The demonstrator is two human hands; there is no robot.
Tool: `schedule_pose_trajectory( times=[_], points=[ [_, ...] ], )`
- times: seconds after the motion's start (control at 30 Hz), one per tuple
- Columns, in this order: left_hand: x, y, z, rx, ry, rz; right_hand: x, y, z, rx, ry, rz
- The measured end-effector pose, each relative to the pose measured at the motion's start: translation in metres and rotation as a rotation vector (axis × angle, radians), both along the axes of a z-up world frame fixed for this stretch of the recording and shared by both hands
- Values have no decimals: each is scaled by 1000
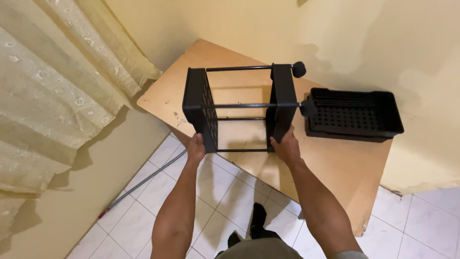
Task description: The person assembles a black plastic storage shelf by inserting vertical poles into perforated trays and stacking the trays to form a multi-tier unit. The person handles trays and poles, aligns them, and secures the structure on a wooden table.
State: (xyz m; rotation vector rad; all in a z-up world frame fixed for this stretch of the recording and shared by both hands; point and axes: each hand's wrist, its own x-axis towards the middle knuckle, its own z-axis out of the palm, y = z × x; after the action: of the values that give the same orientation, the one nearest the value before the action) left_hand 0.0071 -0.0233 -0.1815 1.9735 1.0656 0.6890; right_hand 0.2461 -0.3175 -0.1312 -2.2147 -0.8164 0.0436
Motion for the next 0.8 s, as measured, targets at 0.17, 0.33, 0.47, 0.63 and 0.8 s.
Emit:
schedule_pose_trajectory(
  times=[0.17, 0.33, 0.47, 0.63, 0.8],
  points=[
    [32, 11, 43, 84, 16, 69, 27, 21, 24, 126, -147, 40],
    [63, 19, 83, 31, -182, 160, 54, 43, 66, -52, -158, 39],
    [76, 31, 93, 105, -293, 132, 68, 53, 83, -199, -142, 4],
    [87, 50, 86, 93, -190, 110, 87, 58, 74, -224, -180, 13],
    [85, 63, 67, 59, -50, 92, 90, 67, 51, -253, -143, -6]
  ],
)
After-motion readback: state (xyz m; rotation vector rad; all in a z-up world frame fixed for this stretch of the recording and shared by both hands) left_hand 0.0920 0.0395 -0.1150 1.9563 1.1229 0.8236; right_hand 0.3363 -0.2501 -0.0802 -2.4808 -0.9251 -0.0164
